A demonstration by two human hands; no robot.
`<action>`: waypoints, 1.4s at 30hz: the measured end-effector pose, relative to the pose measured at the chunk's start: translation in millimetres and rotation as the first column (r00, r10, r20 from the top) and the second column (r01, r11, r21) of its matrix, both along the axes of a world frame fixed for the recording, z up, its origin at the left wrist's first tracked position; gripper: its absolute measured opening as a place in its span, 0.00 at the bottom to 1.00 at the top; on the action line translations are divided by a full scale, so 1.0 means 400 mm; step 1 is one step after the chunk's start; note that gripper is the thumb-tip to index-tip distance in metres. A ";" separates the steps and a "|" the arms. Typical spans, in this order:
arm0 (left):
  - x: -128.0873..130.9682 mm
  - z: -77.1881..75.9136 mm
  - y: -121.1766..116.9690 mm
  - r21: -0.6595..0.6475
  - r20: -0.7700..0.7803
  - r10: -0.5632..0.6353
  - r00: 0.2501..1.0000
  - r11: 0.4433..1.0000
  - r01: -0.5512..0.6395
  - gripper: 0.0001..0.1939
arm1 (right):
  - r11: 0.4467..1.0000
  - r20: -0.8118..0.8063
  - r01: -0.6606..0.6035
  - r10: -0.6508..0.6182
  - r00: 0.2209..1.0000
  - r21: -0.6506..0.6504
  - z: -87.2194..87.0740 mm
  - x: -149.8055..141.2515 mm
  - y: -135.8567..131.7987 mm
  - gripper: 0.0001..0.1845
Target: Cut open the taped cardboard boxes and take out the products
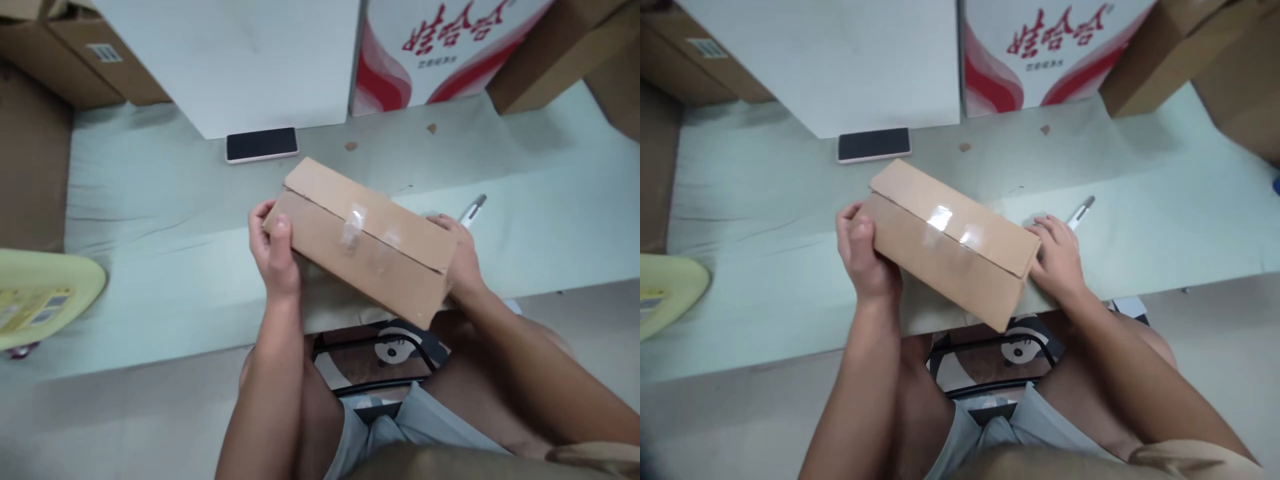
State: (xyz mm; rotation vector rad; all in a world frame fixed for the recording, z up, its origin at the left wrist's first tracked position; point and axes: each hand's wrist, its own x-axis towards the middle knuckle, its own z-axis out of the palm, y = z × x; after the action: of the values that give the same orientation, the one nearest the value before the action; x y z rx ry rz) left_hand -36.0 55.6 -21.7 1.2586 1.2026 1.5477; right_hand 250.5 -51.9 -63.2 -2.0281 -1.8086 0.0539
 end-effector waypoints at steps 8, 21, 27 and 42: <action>0.078 0.051 -0.009 -0.021 0.268 0.049 0.962 0.999 -0.045 0.22 | 0.993 -0.104 0.118 -0.116 0.988 0.015 0.024 0.095 -0.048 0.19; 0.033 0.096 -0.125 -0.140 -0.003 0.084 0.996 0.987 -0.084 0.26 | 0.968 -0.240 0.197 -0.231 0.943 -0.157 0.065 0.100 -0.062 0.33; -0.013 0.145 -0.220 -0.190 -0.329 0.002 0.944 0.979 -0.069 0.21 | 0.968 -0.679 0.201 -0.249 0.690 -0.151 0.095 0.083 -0.067 0.32; 0.054 0.119 -0.087 -0.167 -0.121 -0.395 0.911 0.912 0.374 0.27 | 0.980 -0.936 0.179 0.021 0.353 0.089 0.071 0.052 -0.065 0.18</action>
State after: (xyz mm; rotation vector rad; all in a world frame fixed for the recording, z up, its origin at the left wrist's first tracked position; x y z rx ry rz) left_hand -14.3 20.9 26.1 1.4390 1.0560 1.0768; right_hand 271.4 -78.1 -35.0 -1.3841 -0.8770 0.8373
